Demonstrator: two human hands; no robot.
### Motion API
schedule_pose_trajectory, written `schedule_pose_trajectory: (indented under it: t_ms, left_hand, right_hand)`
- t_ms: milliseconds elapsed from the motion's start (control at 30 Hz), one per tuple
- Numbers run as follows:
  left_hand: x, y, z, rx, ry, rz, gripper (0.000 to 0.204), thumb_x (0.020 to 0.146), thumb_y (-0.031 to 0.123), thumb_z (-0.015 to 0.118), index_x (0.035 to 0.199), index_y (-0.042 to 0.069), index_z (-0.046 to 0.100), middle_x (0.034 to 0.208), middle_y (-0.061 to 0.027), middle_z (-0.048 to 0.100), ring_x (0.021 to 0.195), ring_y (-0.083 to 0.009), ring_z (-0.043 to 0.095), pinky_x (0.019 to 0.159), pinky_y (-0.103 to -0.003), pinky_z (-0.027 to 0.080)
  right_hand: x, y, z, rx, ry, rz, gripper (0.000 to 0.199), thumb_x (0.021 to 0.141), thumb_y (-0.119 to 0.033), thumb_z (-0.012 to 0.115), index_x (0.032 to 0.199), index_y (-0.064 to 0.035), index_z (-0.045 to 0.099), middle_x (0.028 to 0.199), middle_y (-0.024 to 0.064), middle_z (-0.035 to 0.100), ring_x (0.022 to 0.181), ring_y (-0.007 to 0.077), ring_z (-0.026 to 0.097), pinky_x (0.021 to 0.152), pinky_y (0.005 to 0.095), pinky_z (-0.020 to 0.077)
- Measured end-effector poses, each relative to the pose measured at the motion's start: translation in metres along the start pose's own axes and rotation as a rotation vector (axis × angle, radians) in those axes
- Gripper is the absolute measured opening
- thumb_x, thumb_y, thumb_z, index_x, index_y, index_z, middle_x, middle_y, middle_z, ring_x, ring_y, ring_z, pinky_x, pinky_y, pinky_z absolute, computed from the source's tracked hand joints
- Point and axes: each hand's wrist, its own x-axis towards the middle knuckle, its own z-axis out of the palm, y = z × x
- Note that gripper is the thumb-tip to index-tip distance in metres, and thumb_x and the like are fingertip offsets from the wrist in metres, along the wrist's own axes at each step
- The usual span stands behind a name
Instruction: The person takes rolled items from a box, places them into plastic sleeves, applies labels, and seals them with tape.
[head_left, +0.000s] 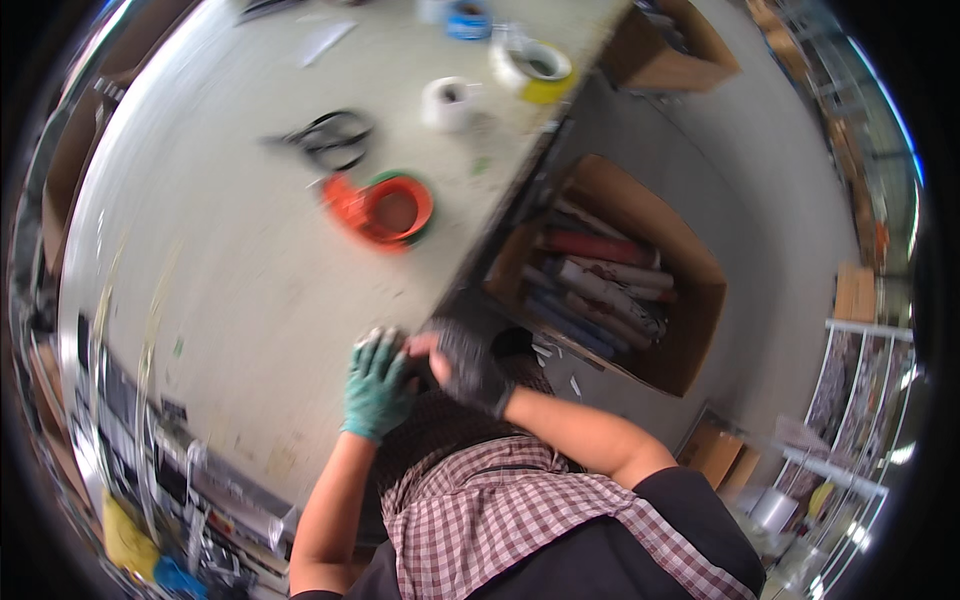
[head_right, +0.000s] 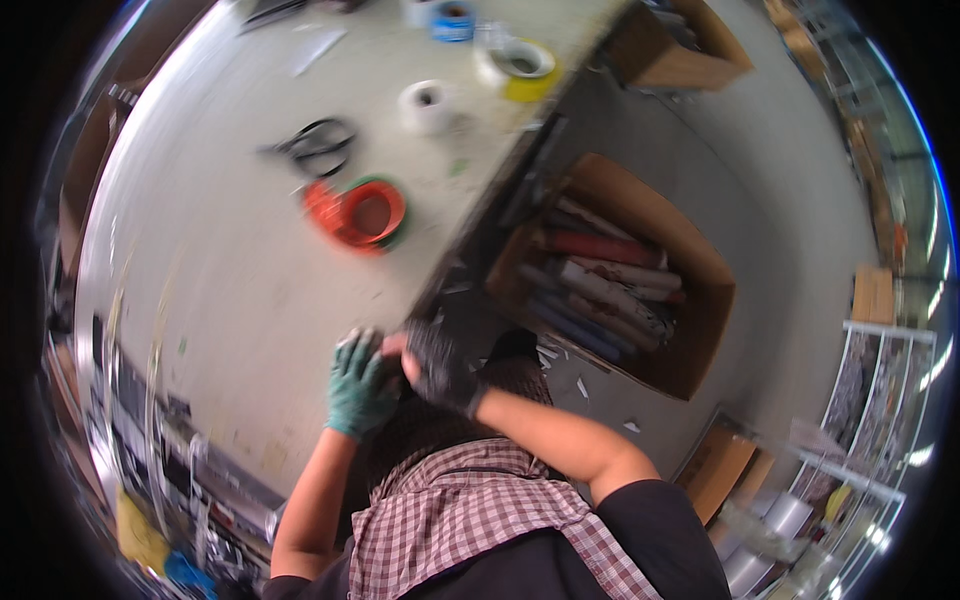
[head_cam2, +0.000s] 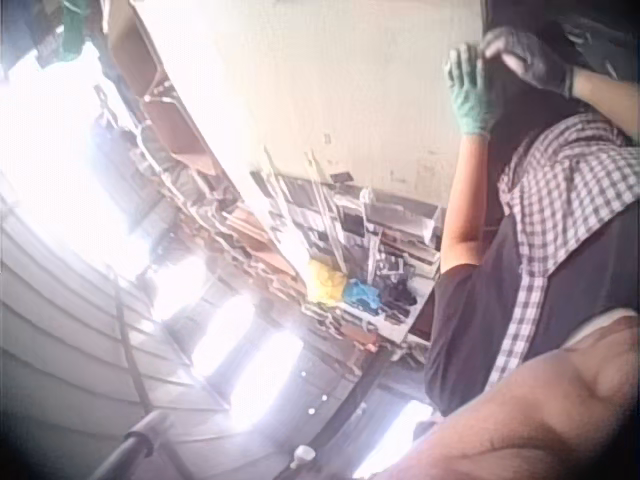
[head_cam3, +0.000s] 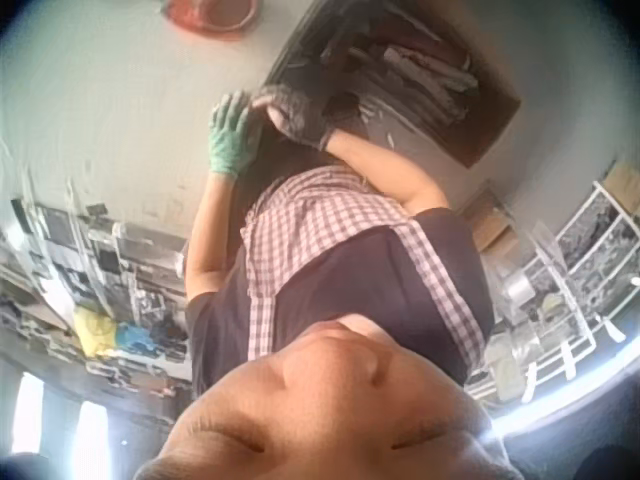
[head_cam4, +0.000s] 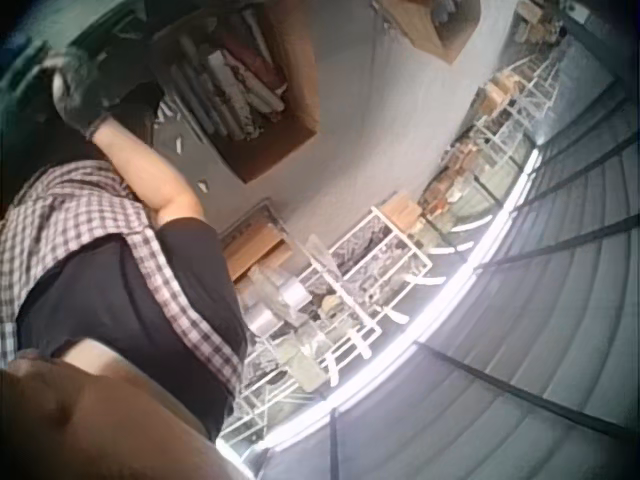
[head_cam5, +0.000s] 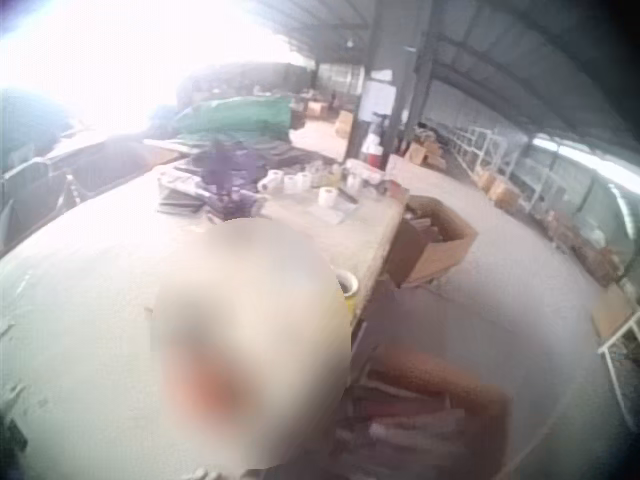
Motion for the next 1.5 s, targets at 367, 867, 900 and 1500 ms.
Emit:
schedule_pose_trajectory:
  t_ms: [367, 867, 900, 1500]
  left_hand:
    - [0.162, 0.046, 0.007, 0.271, -0.227, 0.320, 0.035, 0.080, 0.021, 0.055, 0.114, 0.010, 0.056, 0.126, -0.0213, 0.047, 0.113, -0.0421, 0.046, 0.096, -0.058, 0.035]
    - [0.138, 0.023, 0.029, 0.659, -0.241, 0.376, 0.026, 0.088, 0.027, 0.052, 0.110, 0.021, 0.065, 0.122, -0.0131, 0.042, 0.115, -0.0405, 0.041, 0.094, -0.060, 0.034]
    - [0.138, 0.021, 0.036, 0.660, -0.234, 0.370, 0.025, 0.087, 0.026, 0.053, 0.109, 0.021, 0.065, 0.121, -0.0125, 0.042, 0.113, -0.0393, 0.041, 0.094, -0.059, 0.034]
    - [0.163, 0.052, 0.003, 0.268, -0.063, 0.257, 0.031, 0.083, 0.034, 0.052, 0.105, 0.016, 0.064, 0.113, -0.0039, 0.056, 0.105, -0.0241, 0.049, 0.093, -0.045, 0.040]
  right_hand:
    - [-0.274, 0.262, -0.328, -0.568, -0.177, 1.216, 0.021, 0.082, -0.019, 0.053, 0.096, -0.0113, 0.066, 0.100, 0.0158, 0.065, 0.090, 0.0352, 0.061, 0.081, 0.0412, 0.0491]
    - [-0.182, 0.655, -0.409, -1.219, -0.361, 0.815, 0.019, 0.077, -0.008, 0.057, 0.094, -0.0072, 0.065, 0.098, 0.0171, 0.063, 0.097, 0.0326, 0.061, 0.088, 0.0445, 0.0462]
    - [-0.188, 0.668, -0.416, -1.289, -0.449, 0.939, 0.022, 0.078, -0.009, 0.057, 0.098, -0.0067, 0.064, 0.098, 0.0166, 0.063, 0.099, 0.0321, 0.060, 0.088, 0.0437, 0.0461]
    - [-0.167, 0.186, -0.422, -1.002, -0.502, 0.277, 0.018, 0.071, -0.025, 0.057, 0.084, -0.0149, 0.063, 0.086, 0.0120, 0.059, 0.083, 0.0317, 0.057, 0.074, 0.0454, 0.0460]
